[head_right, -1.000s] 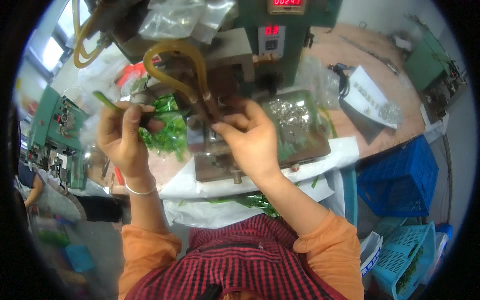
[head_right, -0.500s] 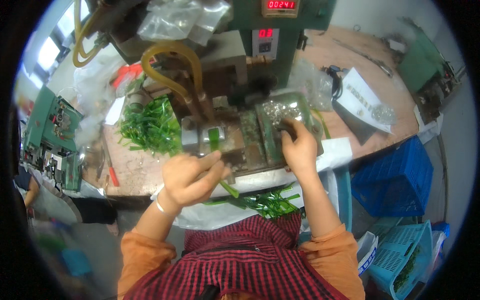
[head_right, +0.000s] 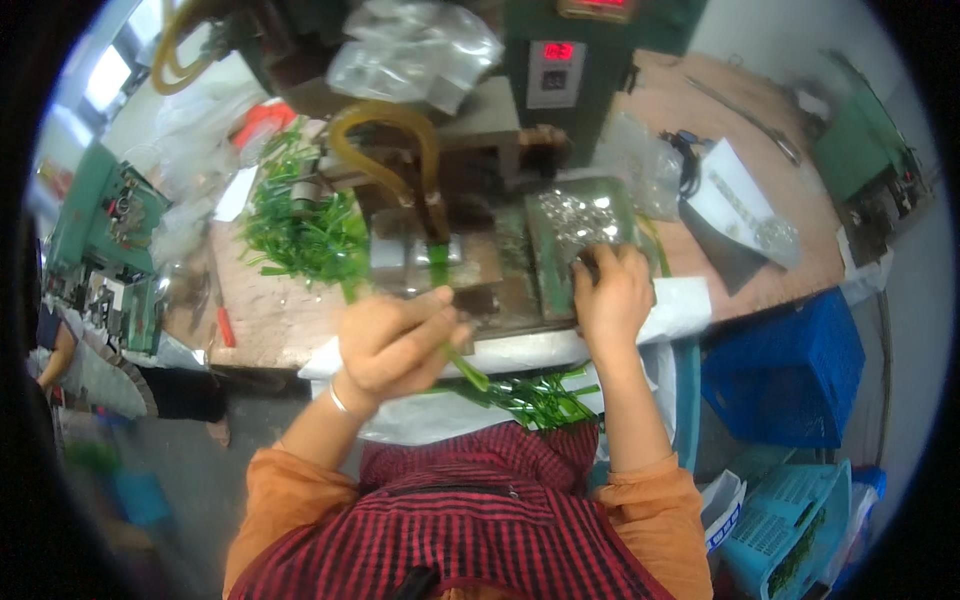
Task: The person repeatedly inserts green plastic stems into a press machine, adds small clear beads, and removes the assembled units. The process is continuous and repetitive throughout the clip.
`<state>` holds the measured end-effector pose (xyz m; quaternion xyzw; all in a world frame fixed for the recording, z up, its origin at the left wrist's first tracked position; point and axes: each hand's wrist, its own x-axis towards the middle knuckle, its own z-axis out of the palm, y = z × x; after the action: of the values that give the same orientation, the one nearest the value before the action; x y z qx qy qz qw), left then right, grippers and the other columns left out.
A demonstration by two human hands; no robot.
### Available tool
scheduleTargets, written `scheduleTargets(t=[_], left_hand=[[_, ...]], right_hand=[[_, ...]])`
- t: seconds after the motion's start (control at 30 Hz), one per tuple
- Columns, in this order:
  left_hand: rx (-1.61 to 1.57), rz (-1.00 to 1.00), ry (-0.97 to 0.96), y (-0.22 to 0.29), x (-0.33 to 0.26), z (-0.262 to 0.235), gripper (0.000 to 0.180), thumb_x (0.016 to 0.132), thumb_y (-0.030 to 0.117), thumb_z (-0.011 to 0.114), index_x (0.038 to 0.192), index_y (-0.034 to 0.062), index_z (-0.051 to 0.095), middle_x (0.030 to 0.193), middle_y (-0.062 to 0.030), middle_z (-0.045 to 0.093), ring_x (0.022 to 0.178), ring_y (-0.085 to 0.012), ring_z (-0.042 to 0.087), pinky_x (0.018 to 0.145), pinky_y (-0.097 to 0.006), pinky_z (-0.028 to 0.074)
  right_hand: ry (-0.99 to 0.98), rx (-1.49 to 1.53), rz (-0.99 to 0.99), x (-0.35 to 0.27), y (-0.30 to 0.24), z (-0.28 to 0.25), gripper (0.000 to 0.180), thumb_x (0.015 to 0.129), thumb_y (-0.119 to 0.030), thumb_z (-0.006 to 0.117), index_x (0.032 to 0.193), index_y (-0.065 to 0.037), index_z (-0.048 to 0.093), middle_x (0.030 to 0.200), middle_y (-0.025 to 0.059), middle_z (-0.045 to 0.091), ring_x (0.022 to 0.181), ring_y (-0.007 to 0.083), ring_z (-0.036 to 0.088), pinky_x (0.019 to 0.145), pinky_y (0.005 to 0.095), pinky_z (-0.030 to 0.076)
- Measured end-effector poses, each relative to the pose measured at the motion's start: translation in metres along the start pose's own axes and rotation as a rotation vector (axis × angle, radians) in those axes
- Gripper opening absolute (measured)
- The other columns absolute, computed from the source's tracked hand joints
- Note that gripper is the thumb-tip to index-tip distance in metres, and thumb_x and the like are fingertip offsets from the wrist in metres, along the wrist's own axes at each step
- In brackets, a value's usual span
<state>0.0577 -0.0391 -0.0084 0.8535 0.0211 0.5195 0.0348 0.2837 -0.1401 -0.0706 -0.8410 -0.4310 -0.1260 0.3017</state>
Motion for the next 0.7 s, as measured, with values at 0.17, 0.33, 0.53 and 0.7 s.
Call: scheduleTargets(t=[0.17, 0.33, 0.53, 0.7], left_hand=[[0.043, -0.257, -0.243, 0.054, -0.028, -0.045, 0.033, 0.073, 0.015, 0.078, 0.105, 0.0079, 0.073, 0.119, -0.0151, 0.069, 0.062, -0.0132, 0.061, 0.051, -0.026, 0.045], [0.578, -0.401, 0.054, 0.038, -0.05, -0.15, 0.016, 0.085, -0.005, 0.066, 0.1, -0.0009, 0.07, 0.087, -0.0129, 0.069, 0.074, -0.0223, 0.066, 0.067, -0.032, 0.052], [0.722, -0.62, -0.214, -0.082, -0.076, -0.181, 0.01, 0.077, 0.002, 0.072, 0.086, 0.0053, 0.073, 0.09, -0.0083, 0.067, 0.085, -0.0282, 0.061, 0.075, -0.038, 0.049], [0.833, -0.722, -0.408, -0.173, -0.175, -0.11, 0.009, 0.076, 0.003, 0.059, 0.081, 0.0027, 0.067, 0.088, -0.0158, 0.061, 0.085, -0.0354, 0.061, 0.074, -0.046, 0.051]], right_hand=[[-0.006, -0.067, -0.065, 0.008, 0.006, 0.009, 0.013, 0.079, -0.014, 0.072, 0.09, -0.006, 0.069, 0.092, 0.0139, 0.064, 0.09, 0.0353, 0.061, 0.079, 0.0449, 0.049], [-0.051, 0.593, 0.32, -0.005, 0.002, -0.008, 0.009, 0.089, -0.004, 0.064, 0.097, 0.001, 0.065, 0.085, 0.005, 0.067, 0.076, 0.0114, 0.06, 0.07, 0.0252, 0.047], [-0.181, 0.861, 0.201, 0.019, -0.038, -0.009, 0.012, 0.091, -0.004, 0.065, 0.101, 0.003, 0.067, 0.093, 0.0069, 0.069, 0.086, 0.0126, 0.062, 0.081, 0.0265, 0.05], [-0.036, 0.918, 0.196, 0.012, -0.019, 0.019, 0.023, 0.093, -0.002, 0.063, 0.115, 0.005, 0.063, 0.108, 0.0125, 0.067, 0.097, 0.0182, 0.063, 0.089, 0.029, 0.05]])
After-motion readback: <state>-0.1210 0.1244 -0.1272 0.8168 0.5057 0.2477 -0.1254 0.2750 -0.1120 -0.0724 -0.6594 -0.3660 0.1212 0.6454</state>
